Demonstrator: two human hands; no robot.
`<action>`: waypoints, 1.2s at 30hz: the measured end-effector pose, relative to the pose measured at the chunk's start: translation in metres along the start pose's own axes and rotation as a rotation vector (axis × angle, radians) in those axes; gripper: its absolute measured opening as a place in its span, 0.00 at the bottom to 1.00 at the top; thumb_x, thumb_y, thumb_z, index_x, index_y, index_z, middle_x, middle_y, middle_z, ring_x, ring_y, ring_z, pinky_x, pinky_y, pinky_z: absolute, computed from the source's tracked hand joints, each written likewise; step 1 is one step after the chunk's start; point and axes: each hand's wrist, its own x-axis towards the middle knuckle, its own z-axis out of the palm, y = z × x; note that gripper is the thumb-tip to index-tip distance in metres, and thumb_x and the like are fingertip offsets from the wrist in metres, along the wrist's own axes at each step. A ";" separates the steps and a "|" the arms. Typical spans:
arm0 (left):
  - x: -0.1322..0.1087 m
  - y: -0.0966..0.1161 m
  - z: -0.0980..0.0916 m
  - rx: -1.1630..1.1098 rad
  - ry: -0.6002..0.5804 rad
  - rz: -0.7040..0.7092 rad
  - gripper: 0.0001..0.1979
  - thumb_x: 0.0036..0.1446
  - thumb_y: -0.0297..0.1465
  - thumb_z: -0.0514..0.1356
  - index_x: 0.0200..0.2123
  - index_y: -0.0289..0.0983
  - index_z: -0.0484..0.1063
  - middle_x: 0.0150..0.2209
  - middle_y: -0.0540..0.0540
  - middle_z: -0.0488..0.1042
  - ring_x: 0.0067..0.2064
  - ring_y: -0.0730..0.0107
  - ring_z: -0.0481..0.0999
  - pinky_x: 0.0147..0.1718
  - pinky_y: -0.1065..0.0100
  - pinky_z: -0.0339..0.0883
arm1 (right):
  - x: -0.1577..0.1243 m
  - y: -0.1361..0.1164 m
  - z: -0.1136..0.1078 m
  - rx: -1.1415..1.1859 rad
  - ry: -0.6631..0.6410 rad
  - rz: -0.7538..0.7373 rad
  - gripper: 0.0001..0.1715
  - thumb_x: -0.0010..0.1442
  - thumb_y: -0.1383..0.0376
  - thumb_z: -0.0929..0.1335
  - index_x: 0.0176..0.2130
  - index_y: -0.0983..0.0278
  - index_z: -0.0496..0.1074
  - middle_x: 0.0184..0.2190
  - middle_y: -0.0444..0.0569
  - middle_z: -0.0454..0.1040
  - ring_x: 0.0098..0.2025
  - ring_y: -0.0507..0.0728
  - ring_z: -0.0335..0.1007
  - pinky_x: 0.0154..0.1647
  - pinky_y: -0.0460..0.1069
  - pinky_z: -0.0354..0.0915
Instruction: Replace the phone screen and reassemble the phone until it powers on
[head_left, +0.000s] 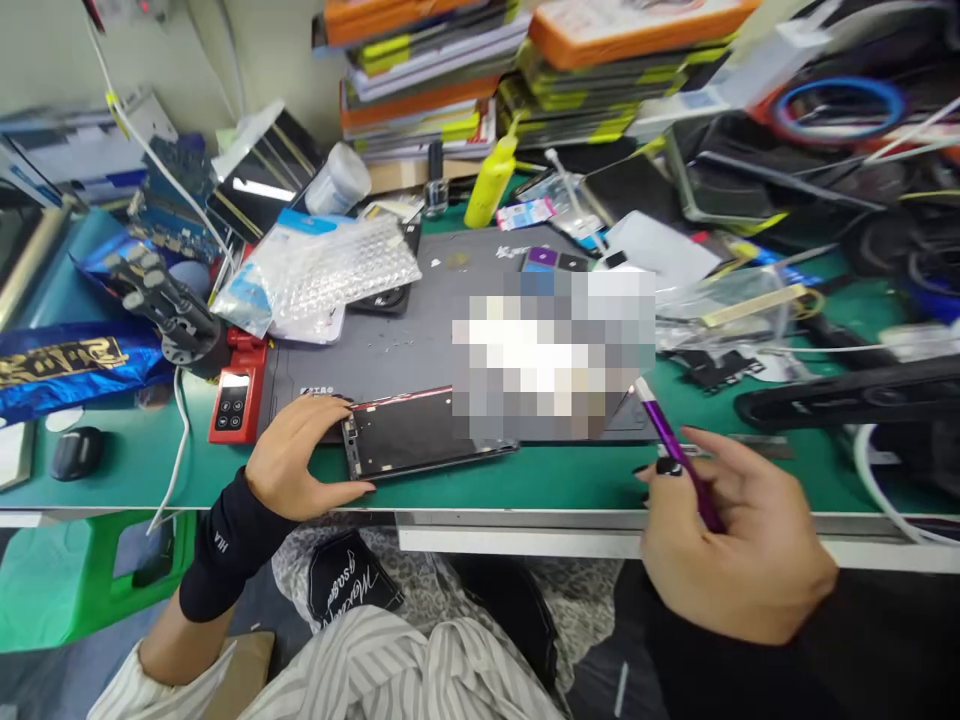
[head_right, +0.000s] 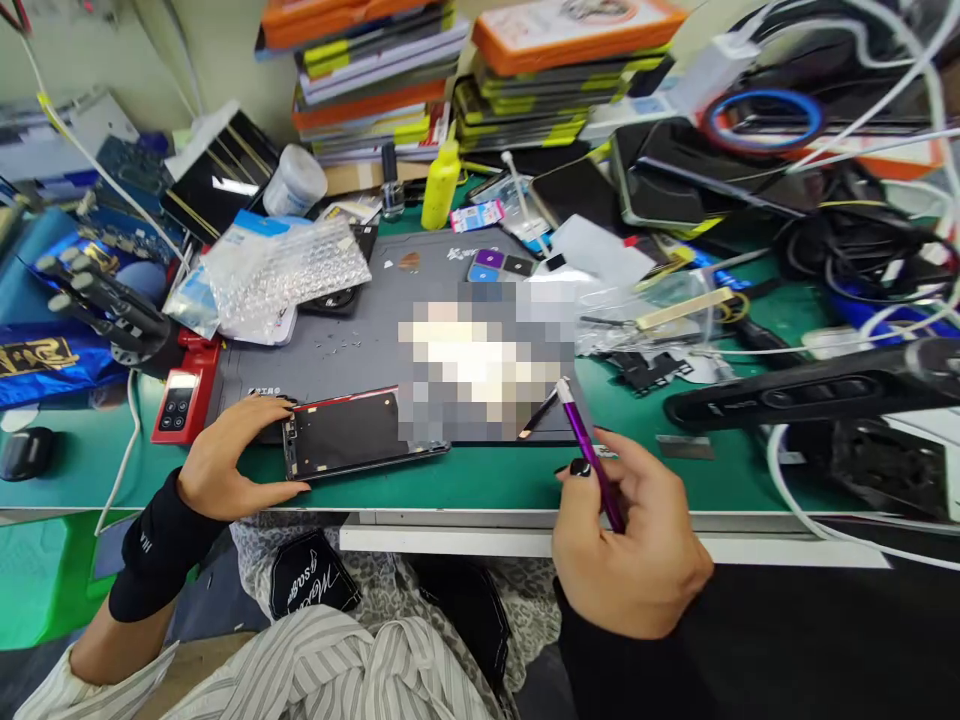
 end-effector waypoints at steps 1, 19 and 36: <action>0.004 0.005 -0.003 0.029 -0.033 -0.032 0.38 0.46 0.50 0.66 0.54 0.33 0.65 0.48 0.33 0.75 0.51 0.48 0.75 0.55 0.48 0.66 | 0.008 0.008 0.001 -0.073 0.039 -0.025 0.24 0.55 0.63 0.64 0.49 0.67 0.74 0.30 0.53 0.78 0.29 0.59 0.73 0.31 0.51 0.65; 0.125 0.043 0.036 -0.111 -0.400 -0.209 0.25 0.38 0.43 0.69 0.40 0.36 0.75 0.37 0.44 0.75 0.37 0.62 0.75 0.38 0.62 0.71 | 0.027 0.041 0.009 -0.050 0.103 -0.175 0.20 0.59 0.65 0.65 0.50 0.68 0.73 0.44 0.63 0.72 0.42 0.68 0.72 0.33 0.55 0.65; 0.103 0.089 0.013 0.013 0.124 -0.105 0.34 0.39 0.38 0.65 0.51 0.31 0.65 0.47 0.35 0.66 0.48 0.50 0.69 0.49 0.49 0.67 | 0.015 -0.078 0.021 1.176 -0.661 0.100 0.27 0.51 0.55 0.70 0.47 0.66 0.68 0.41 0.56 0.78 0.41 0.59 0.77 0.42 0.53 0.73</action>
